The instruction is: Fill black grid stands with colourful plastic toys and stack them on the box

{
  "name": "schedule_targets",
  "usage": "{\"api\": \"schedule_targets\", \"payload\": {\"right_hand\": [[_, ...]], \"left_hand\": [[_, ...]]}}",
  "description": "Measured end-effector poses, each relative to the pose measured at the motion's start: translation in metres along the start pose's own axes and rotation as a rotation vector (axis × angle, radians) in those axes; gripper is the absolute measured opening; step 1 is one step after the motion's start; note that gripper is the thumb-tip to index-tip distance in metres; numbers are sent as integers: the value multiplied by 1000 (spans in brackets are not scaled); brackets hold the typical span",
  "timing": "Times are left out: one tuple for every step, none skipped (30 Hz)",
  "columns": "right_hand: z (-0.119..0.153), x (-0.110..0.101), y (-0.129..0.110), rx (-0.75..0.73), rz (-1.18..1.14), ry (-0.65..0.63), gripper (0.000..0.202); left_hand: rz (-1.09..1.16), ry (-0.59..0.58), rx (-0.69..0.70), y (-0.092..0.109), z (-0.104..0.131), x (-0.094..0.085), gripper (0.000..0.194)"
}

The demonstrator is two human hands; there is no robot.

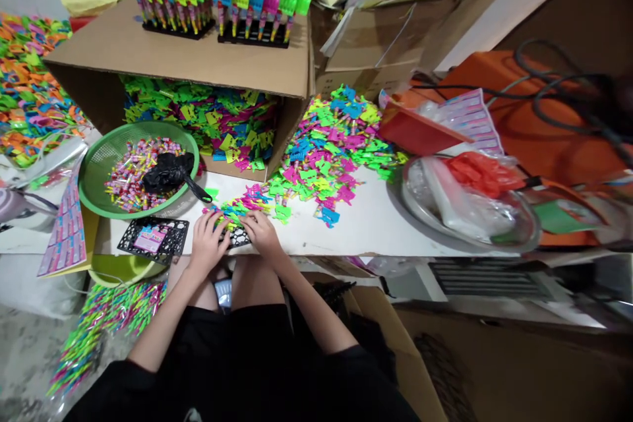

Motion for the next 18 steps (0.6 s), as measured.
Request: {"api": "schedule_targets", "payload": {"right_hand": [[0, 0, 1, 0, 3, -6, 31], [-1, 1, 1, -1, 6, -11, 32], [-2, 0, 2, -4, 11, -15, 32], [-3, 0, 2, -6, 16, -21, 32], [-4, -1, 2, -9, 21, -26, 32], [-5, -1, 3, -12, 24, -31, 32], [-5, -2, 3, -14, 25, -36, 31], [-6, -3, 3, -16, 24, -41, 31], [-6, -3, 3, -14, 21, -45, 31], [-6, -3, 3, -9, 18, -47, 31], [-6, -3, 3, -2, 14, -46, 31], [-5, -3, 3, 6, 6, -42, 31], [-4, -3, 2, 11, -6, -35, 31], [-3, -4, 2, 15, -24, -25, 30], [-1, -4, 2, 20, -44, -10, 30], [2, -5, 3, 31, -65, 8, 30], [6, -5, 5, 49, -82, 30, 31], [10, -6, 7, 74, -94, 53, 32]], "left_hand": [[9, -19, 4, -1, -3, -1, 29], [19, -35, 8, -2, -6, -3, 28], [27, -50, 10, -4, -11, -5, 28], [32, -69, 13, -7, -17, -8, 28], [34, -94, 16, -11, -24, -11, 27], [32, -126, 20, -15, -33, -15, 26], [29, -171, 28, -20, -42, -19, 25], [29, -225, 41, -26, -51, -22, 23], [35, -285, 57, -31, -60, -25, 21], [47, -346, 76, -35, -68, -27, 19], [57, -397, 95, -39, -75, -29, 18], [62, -439, 112, -42, -81, -29, 17], [59, -470, 128, -45, -85, -30, 17], [48, -491, 143, -46, -88, -29, 17], [29, -502, 158, -47, -89, -29, 18], [7, -509, 176, -48, -90, -28, 19], [-15, -511, 195, -49, -91, -27, 20], [-35, -506, 215, -49, -91, -26, 22]]}}
Point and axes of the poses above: each hand's wrist, its own z-axis away from the middle knuckle, its own x-axis out of the palm, y = z × x, the point moved 1 cm from there along -z, towards the middle knuckle
